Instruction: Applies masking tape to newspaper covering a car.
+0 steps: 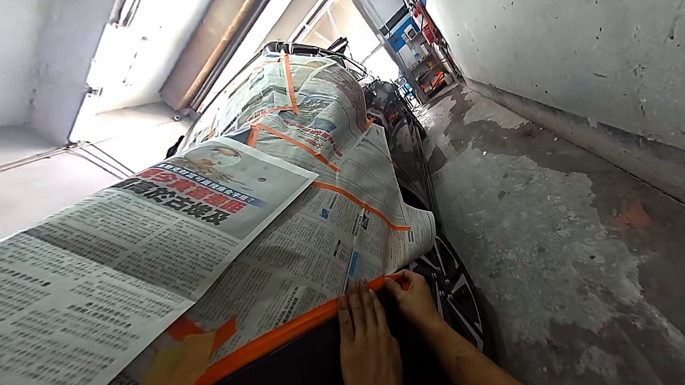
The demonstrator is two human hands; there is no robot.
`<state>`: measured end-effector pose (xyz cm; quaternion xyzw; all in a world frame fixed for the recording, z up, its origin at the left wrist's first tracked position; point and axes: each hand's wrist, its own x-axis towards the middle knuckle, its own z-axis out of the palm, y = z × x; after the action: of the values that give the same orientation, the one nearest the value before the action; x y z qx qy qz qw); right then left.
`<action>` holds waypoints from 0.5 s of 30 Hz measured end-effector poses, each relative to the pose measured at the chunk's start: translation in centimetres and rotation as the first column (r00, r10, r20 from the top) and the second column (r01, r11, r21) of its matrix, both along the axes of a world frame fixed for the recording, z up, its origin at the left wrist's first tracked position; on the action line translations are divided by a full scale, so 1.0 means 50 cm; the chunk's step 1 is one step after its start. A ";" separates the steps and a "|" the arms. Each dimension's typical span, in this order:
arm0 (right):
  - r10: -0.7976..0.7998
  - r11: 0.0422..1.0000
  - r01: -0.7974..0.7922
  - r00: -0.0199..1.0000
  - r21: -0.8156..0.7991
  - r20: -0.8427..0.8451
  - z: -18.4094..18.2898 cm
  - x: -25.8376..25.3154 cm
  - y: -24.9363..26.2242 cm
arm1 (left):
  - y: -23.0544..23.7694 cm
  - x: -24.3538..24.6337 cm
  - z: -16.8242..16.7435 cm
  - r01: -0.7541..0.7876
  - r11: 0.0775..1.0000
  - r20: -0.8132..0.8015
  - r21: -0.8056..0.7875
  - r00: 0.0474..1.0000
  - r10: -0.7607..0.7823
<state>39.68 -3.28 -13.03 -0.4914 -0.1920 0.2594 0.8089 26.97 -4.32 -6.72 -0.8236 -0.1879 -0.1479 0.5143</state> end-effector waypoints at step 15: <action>0.026 0.992 -0.035 0.996 -0.118 -0.080 0.016 0.005 -0.005 | 0.026 0.046 -0.028 -0.044 0.992 0.033 -0.121 0.998 0.048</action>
<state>39.95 -3.53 -12.21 -0.5253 -0.1520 0.3017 0.7810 29.27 -3.02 -8.13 -0.8457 -0.2244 -0.1392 0.4637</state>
